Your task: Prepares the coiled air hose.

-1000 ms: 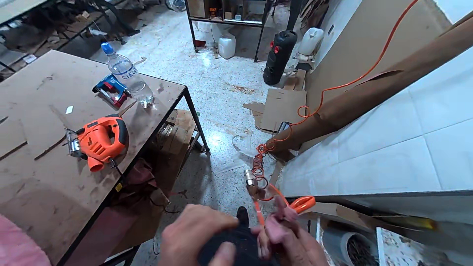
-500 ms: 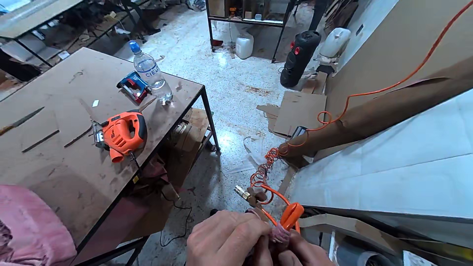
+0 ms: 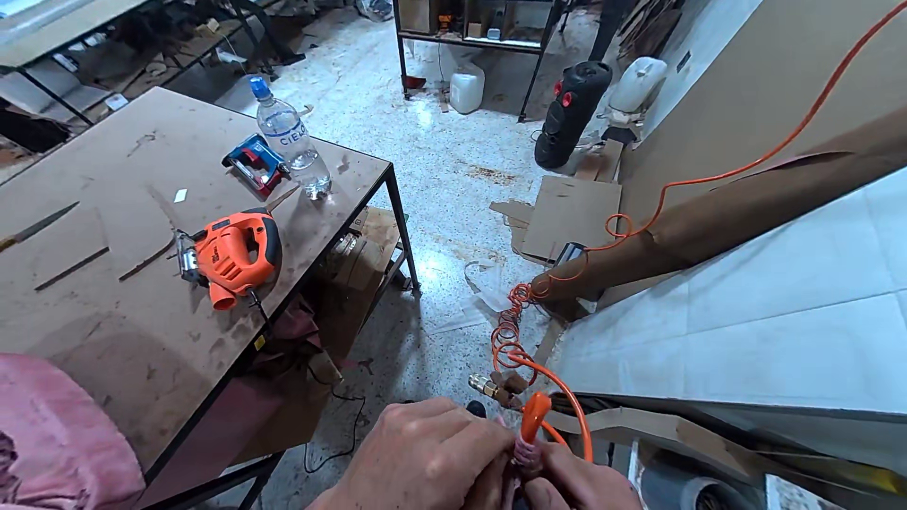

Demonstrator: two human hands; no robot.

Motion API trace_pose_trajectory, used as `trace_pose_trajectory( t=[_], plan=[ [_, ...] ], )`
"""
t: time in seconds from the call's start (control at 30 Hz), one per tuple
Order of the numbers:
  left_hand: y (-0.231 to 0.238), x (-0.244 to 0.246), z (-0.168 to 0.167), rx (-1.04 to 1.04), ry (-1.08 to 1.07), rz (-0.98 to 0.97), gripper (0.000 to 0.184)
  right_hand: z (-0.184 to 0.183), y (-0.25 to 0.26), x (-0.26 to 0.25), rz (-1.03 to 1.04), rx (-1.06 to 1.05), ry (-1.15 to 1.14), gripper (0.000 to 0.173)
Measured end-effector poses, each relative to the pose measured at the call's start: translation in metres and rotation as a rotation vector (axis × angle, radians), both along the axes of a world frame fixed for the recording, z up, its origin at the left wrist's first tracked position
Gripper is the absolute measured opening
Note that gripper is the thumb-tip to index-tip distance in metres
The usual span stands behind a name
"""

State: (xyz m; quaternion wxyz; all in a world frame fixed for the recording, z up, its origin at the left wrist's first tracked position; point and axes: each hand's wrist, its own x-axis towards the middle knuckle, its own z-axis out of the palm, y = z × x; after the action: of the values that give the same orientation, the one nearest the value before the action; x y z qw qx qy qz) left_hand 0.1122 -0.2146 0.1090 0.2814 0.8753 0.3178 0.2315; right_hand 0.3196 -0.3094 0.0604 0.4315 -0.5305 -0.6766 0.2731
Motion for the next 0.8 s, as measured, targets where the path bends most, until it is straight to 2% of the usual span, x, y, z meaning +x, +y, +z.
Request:
trace_pose_trajectory(
  t=[0.17,0.27,0.4,0.47,0.67,0.73,0.8],
  plan=[
    [0.007,0.001,-0.002,0.032,0.081,-0.061,0.014,-0.001,-0.003,0.000,-0.024,0.052,-0.117,0.030],
    [0.010,0.008,-0.008,-0.068,-0.011,-0.021,0.012,-0.004,-0.005,0.000,-0.053,0.065,-0.084,0.030],
    [0.009,0.023,-0.014,-0.335,-0.209,0.061,0.012,-0.009,-0.010,0.001,-0.082,0.038,0.064,0.031],
    [0.004,0.032,-0.018,-0.378,-0.301,0.102,0.011,-0.013,-0.010,0.002,-0.096,0.059,0.111,0.028],
    [-0.006,0.046,-0.041,-0.677,-0.585,0.150,0.014,-0.045,-0.013,0.002,-0.122,0.092,0.186,0.029],
    [-0.003,0.043,-0.043,-0.717,-0.574,0.163,0.016,-0.053,-0.013,0.004,-0.104,0.117,0.200,0.027],
    [0.004,0.036,-0.047,-0.625,-0.574,0.191,0.017,-0.048,-0.008,0.003,-0.073,0.135,0.197,0.023]
  ],
)
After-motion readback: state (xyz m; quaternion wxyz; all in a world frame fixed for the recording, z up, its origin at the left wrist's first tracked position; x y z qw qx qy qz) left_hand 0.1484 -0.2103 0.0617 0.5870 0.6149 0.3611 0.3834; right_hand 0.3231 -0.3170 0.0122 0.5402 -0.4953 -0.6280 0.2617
